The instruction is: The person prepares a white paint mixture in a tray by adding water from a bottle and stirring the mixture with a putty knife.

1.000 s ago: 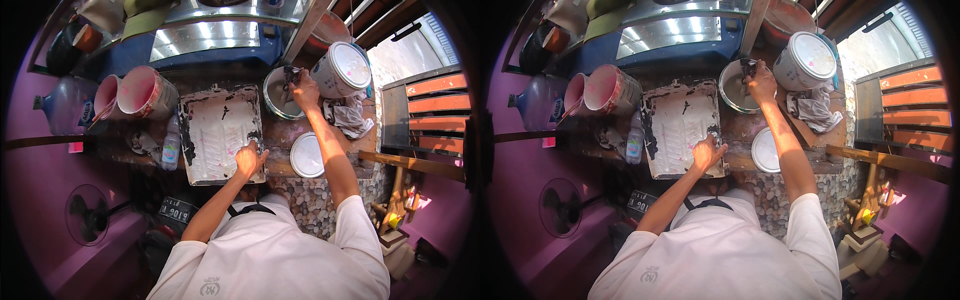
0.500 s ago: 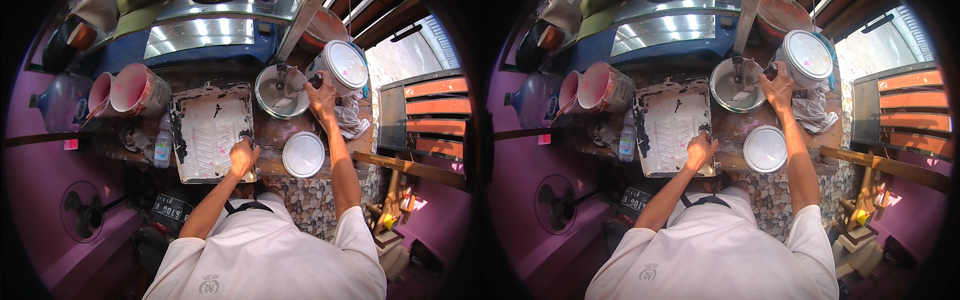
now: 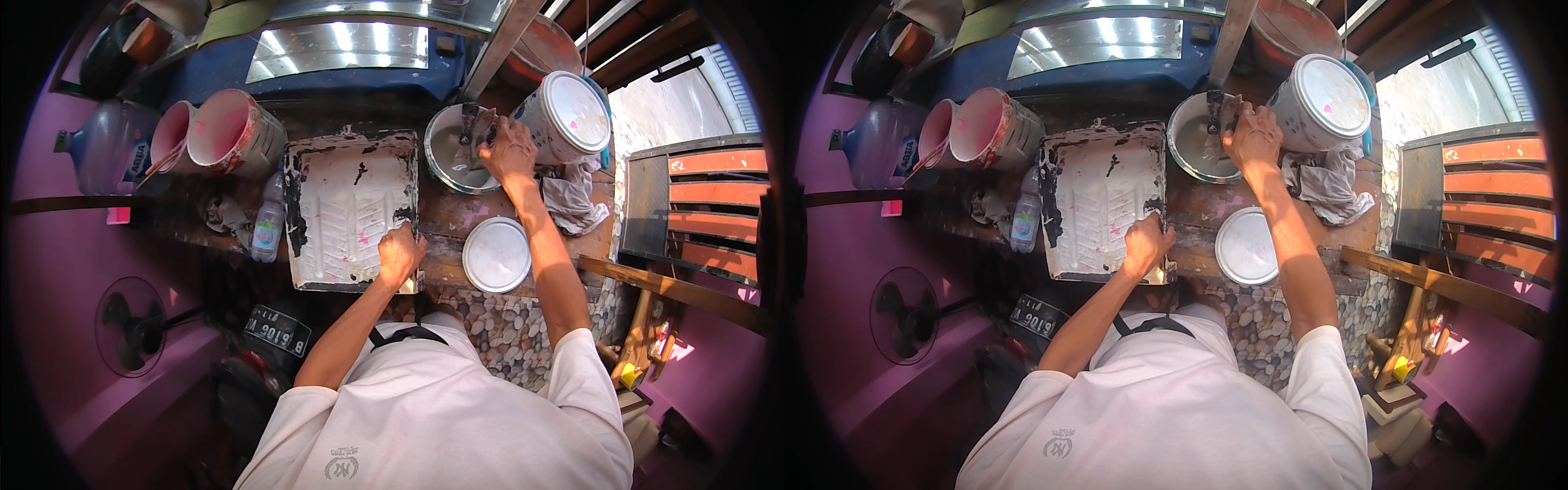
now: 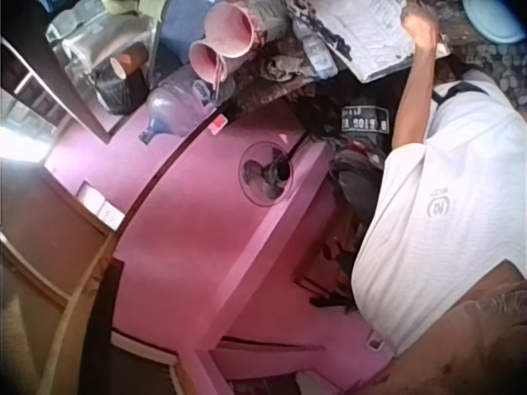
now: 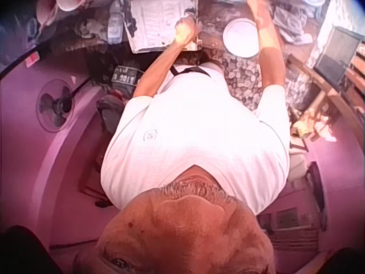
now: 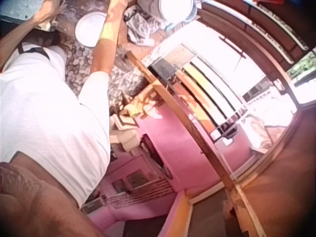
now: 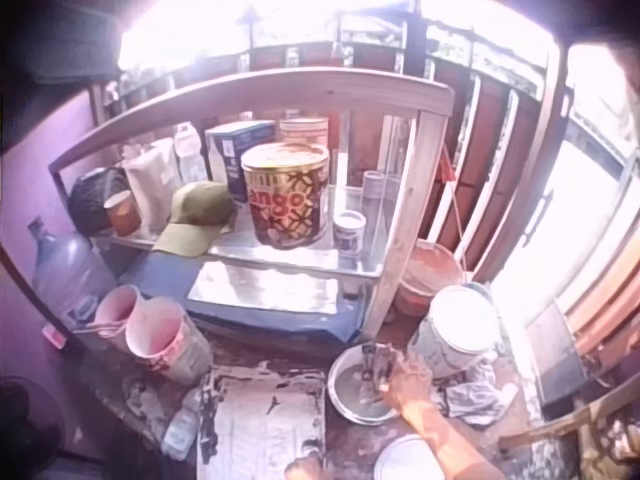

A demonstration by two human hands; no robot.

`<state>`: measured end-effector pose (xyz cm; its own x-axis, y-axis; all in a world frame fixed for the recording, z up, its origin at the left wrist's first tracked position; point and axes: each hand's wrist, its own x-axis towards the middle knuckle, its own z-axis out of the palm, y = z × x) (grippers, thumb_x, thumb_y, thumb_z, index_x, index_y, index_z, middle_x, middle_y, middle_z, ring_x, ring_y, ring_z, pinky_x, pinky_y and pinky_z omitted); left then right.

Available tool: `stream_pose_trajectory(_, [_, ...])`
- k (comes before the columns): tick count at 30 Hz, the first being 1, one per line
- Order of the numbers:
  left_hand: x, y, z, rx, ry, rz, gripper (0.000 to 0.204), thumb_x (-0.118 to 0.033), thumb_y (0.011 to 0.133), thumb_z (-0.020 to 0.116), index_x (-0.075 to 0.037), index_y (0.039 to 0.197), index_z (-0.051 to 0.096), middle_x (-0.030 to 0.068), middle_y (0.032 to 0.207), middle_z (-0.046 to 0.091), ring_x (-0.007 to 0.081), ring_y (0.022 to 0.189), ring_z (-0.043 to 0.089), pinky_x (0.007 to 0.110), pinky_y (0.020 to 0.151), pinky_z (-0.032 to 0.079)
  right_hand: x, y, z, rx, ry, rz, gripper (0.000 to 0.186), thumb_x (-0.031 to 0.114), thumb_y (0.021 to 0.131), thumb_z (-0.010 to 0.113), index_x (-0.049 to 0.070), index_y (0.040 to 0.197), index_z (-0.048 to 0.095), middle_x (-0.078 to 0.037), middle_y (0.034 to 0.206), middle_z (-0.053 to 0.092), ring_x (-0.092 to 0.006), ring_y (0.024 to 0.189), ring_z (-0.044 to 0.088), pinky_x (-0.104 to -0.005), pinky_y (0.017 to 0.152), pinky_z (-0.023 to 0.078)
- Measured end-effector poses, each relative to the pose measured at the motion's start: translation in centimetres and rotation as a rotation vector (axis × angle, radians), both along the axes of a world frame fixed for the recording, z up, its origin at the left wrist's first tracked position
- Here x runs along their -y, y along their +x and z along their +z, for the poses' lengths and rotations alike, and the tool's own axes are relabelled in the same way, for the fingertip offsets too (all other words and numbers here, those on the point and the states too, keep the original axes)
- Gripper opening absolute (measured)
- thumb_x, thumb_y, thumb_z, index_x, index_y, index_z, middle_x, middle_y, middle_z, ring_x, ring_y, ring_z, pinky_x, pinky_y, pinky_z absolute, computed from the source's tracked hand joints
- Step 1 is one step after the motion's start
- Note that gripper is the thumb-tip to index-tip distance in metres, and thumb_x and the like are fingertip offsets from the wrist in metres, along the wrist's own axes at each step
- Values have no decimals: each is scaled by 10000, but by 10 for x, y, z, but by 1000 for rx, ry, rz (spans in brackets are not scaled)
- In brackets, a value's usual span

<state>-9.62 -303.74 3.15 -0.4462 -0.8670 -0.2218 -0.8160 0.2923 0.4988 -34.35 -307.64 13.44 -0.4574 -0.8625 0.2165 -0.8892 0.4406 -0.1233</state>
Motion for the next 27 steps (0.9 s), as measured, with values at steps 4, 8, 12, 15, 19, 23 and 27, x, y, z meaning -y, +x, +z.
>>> stream_pose_trajectory(4, [-3,2,8,34,16,14,353,-309,741,654,16,860,585,207,691,630,383,704,638,445,648,519,6,5,4,-55,-18,-19,458,229,669,677,32,1066,560,-172,999,542,-323,978,525,-416,769,450])
stream_pose_trajectory(8, [-3,4,8,6,81,24,356,-308,743,654,17,865,579,211,719,634,383,717,638,445,651,518,18,9,3,-142,-190,88,375,262,676,701,26,945,590,-133,894,568,-287,877,562,-398,709,456])
stream_pose_trajectory(12, [-5,2,3,-3,23,24,329,-283,753,647,16,867,575,217,725,634,380,692,641,440,643,521,33,7,-18,-153,-267,155,358,315,692,710,31,879,599,-99,806,583,-262,789,586,-374,678,468])
stream_pose_trajectory(15, [-5,1,4,9,34,23,332,-283,756,652,20,869,574,228,717,626,373,680,644,433,633,526,41,8,-25,-127,-202,129,378,343,729,680,32,920,584,-118,859,597,-276,838,601,-388,707,480])
stream_pose_trajectory(19, [-7,0,7,12,5,39,337,-288,755,654,16,875,574,222,716,626,366,685,647,429,637,528,43,4,-29,-156,-112,40,420,366,753,655,33,994,574,-106,906,614,-268,883,614,-384,761,480])
stream_pose_trajectory(23, [-11,3,1,-73,16,27,348,-303,752,653,9,885,573,215,724,629,361,688,645,431,627,520,42,6,-24,-119,-113,15,436,367,758,657,34,1021,556,-143,962,624,-299,919,614,-372,796,482])
stream_pose_trajectory(27, [-21,21,3,-81,32,70,356,-313,748,654,0,895,573,211,715,627,364,688,639,439,617,511,45,30,-10,95,-172,-31,421,328,730,650,42,1018,535,-171,978,621,-346,944,597,-413,812,468])
